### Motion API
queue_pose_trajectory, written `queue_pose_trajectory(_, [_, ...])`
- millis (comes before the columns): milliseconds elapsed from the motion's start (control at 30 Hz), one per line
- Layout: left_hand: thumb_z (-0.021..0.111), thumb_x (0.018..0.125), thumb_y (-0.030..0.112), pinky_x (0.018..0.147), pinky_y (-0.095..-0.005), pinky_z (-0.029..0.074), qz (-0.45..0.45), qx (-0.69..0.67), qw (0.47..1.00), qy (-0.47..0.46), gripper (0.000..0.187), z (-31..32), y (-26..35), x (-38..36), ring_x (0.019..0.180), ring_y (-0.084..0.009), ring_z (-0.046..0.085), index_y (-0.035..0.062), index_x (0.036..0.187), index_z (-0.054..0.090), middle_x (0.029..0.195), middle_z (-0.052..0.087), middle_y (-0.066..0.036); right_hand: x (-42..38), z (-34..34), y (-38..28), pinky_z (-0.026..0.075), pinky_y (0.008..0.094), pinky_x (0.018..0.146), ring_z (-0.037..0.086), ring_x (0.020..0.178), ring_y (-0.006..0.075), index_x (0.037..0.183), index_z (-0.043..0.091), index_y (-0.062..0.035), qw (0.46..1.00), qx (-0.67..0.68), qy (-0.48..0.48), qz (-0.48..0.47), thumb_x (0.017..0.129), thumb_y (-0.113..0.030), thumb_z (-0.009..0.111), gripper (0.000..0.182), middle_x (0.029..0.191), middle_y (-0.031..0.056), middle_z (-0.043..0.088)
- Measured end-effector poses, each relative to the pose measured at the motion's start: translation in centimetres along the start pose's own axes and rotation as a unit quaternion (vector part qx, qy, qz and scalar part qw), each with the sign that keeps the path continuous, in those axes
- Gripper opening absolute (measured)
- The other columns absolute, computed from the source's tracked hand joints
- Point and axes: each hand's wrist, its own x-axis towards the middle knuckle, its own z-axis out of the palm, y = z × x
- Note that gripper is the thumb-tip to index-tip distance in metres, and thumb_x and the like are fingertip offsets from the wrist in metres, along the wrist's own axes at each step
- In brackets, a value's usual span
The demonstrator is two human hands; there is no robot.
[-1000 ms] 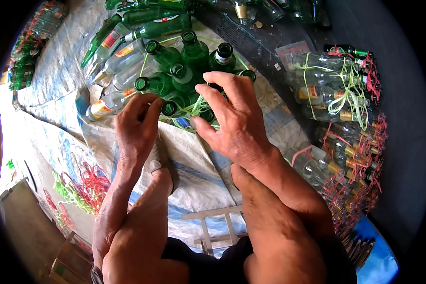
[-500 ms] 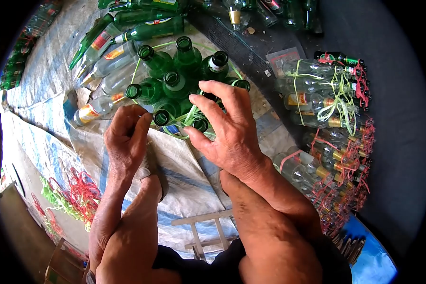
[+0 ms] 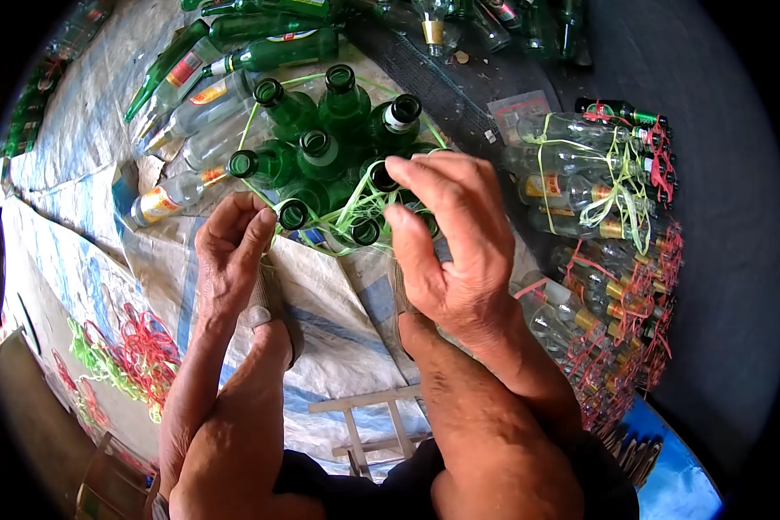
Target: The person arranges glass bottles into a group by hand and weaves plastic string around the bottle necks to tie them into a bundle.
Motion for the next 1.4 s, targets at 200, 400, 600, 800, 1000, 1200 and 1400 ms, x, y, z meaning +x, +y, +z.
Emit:
queue_pose_trajectory(200, [0.072, 0.107, 0.017, 0.063, -0.0193, 0.037, -0.031, -0.062, 0.997, -0.02, 0.014, -0.2, -0.9, 0.5, 0.073, -0.0014, 0.05, 0.0031, 0.11, 0.069, 0.086, 0.062, 0.007, 4.6, 0.9, -0.3, 0.055, 0.039, 0.076, 0.066, 0.086, 0.0295, 0.113, 0.074, 0.0008, 0.993, -0.001, -0.097, -0.07, 0.081, 0.014, 0.067, 0.035, 0.095, 0.0119, 0.07])
queue_pose_trajectory(400, [0.075, 0.104, 0.016, 0.059, -0.0206, 0.032, -0.07, -0.082, 0.994, -0.004, 0.013, -0.5, -2.0, 1.1, 0.066, -0.0008, 0.047, 0.0039, 0.109, 0.072, 0.078, 0.061, 0.008, 5.4, 3.9, -0.4, 0.058, 0.0443, 0.076, 0.071, 0.086, 0.0345, 0.116, 0.072, 0.0011, 0.965, 0.011, -0.259, -0.034, 0.085, 0.01, 0.068, 0.033, 0.093, 0.0157, 0.072])
queue_pose_trajectory(600, [0.076, 0.102, 0.015, 0.058, -0.022, 0.032, -0.104, -0.069, 0.992, 0.01, 0.012, -0.6, -1.4, 1.9, 0.064, -0.0014, 0.044, 0.0053, 0.096, 0.073, 0.074, 0.058, 0.009, 6.1, 4.7, -0.6, 0.059, 0.0482, 0.077, 0.074, 0.09, 0.0378, 0.129, 0.071, -0.0087, 0.931, -0.062, -0.359, 0.01, 0.089, 0.002, 0.066, 0.042, 0.099, 0.0164, 0.078])
queue_pose_trajectory(800, [0.079, 0.101, 0.02, 0.058, -0.0235, 0.033, -0.095, -0.038, 0.995, 0.017, 0.021, -0.6, -1.5, 2.8, 0.064, -0.0024, 0.044, 0.0057, 0.087, 0.072, 0.072, 0.057, 0.009, 6.7, 5.5, -0.4, 0.056, 0.0541, 0.08, 0.074, 0.09, 0.0405, 0.13, 0.072, -0.0158, 0.9, -0.088, -0.427, 0.01, 0.09, -0.002, 0.059, 0.045, 0.099, 0.0177, 0.077])
queue_pose_trajectory(1000, [0.084, 0.098, 0.029, 0.057, -0.0228, 0.037, -0.087, -0.006, 0.996, 0.019, 0.03, -0.8, -2.4, 3.3, 0.069, -0.0015, 0.049, 0.0, 0.094, 0.078, 0.078, 0.065, 0.008, 7.0, 6.2, 0.7, 0.057, 0.0565, 0.076, 0.075, 0.085, 0.0431, 0.122, 0.072, -0.0171, 0.899, -0.054, -0.434, 0.007, 0.091, -0.004, 0.056, 0.037, 0.089, 0.0235, 0.076])
queue_pose_trajectory(1200, [0.086, 0.097, 0.031, 0.057, -0.0236, 0.037, -0.083, 0.049, 0.994, 0.045, 0.034, 0.1, -1.2, 3.3, 0.067, -0.0022, 0.048, -0.0013, 0.09, 0.077, 0.074, 0.063, 0.007, 7.5, 5.8, -0.1, 0.054, 0.0545, 0.073, 0.071, 0.085, 0.0433, 0.118, 0.064, -0.0094, 0.899, -0.06, -0.433, 0.004, 0.087, 0.003, 0.061, 0.034, 0.085, 0.0192, 0.071])
queue_pose_trajectory(1400, [0.083, 0.099, 0.023, 0.058, -0.0241, 0.04, -0.043, 0.061, 0.996, 0.041, 0.028, 0.3, -0.9, 2.8, 0.068, -0.0025, 0.051, -0.0024, 0.091, 0.075, 0.074, 0.065, 0.006, 6.8, 5.4, -0.6, 0.053, 0.0557, 0.072, 0.069, 0.083, 0.0427, 0.107, 0.06, -0.0048, 0.927, -0.075, -0.362, -0.061, 0.085, 0.002, 0.064, 0.023, 0.08, 0.0175, 0.066])
